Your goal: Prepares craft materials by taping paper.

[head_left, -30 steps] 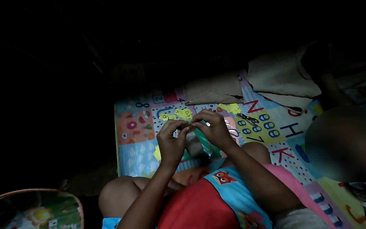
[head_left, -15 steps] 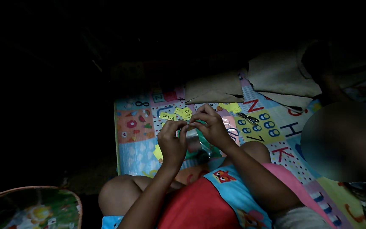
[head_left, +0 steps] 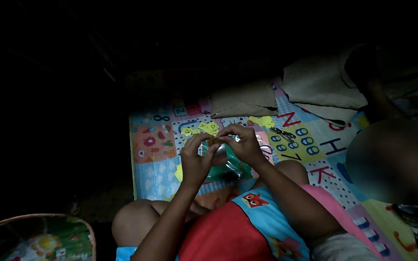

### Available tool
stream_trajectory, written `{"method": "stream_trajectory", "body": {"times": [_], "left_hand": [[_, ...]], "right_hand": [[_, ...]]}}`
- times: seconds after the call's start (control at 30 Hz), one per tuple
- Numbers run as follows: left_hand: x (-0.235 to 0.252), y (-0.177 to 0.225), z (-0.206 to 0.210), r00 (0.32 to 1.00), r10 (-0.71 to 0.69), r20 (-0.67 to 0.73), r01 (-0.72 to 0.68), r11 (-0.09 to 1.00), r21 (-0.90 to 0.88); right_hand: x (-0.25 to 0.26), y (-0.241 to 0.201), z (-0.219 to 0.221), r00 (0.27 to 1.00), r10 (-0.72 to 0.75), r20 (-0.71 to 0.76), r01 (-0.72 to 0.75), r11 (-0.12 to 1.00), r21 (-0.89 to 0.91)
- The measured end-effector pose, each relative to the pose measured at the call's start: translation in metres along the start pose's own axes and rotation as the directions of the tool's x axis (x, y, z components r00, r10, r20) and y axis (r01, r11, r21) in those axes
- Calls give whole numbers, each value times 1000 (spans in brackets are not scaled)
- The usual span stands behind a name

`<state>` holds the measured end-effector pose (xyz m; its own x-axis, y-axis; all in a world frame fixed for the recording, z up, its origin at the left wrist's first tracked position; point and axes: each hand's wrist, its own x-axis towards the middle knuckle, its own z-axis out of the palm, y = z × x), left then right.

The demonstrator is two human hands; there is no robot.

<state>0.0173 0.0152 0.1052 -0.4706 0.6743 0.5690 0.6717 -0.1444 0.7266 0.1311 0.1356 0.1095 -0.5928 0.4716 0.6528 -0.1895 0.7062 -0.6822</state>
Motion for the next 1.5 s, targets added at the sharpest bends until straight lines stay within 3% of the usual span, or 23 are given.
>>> {"method": "stream_trajectory", "body": {"times": [0.13, 0.27, 0.57, 0.67, 0.77, 0.87, 0.93, 1.0, 1.07, 1.1, 1.4, 1.5], "left_hand": [[-1, 1, 4, 987, -159, -32, 149, 969, -198], [-2, 0, 4, 972, -234, -33, 210, 921, -327], [-7, -13, 12, 878, -389, 280, 475, 786, -395], [-9, -24, 19, 825, -458, 331, 562, 734, -382], [-17, -42, 34, 670, -624, 402, 742, 579, -338], [-30, -71, 48, 480, -745, 464, 876, 377, -301], [-34, -83, 53, 406, -779, 478, 910, 295, -293], [-33, -89, 56, 363, -793, 489, 925, 244, -291], [-30, -94, 58, 324, -803, 499, 936, 197, -291], [-28, -97, 60, 312, -803, 508, 940, 181, -290], [-25, -121, 64, 255, -781, 571, 952, 98, -291], [-22, -123, 66, 242, -764, 599, 958, 87, -275]], "right_hand": [[0, 1, 1, 999, 4, -38, -1, 997, 82], [-1, -2, 1, 997, 47, -58, -39, 990, 135], [-3, -1, 2, 986, 150, -76, -127, 960, 250], [-6, 16, 9, 965, 256, -57, -235, 939, 251], [-10, 40, 10, 861, 497, 106, -508, 832, 223], [-19, 81, -2, 686, 680, 260, -696, 717, -38], [-36, 116, -16, 581, 774, 254, -690, 633, -351], [-57, 143, -30, 443, 876, 193, -647, 461, -607], [-74, 157, -40, 265, 955, 134, -580, 269, -769], [-78, 160, -43, 220, 969, 109, -546, 215, -810], [-90, 179, -67, 221, 965, 141, -348, 213, -913], [-84, 168, -68, 201, 968, 150, -332, 211, -919]]}}
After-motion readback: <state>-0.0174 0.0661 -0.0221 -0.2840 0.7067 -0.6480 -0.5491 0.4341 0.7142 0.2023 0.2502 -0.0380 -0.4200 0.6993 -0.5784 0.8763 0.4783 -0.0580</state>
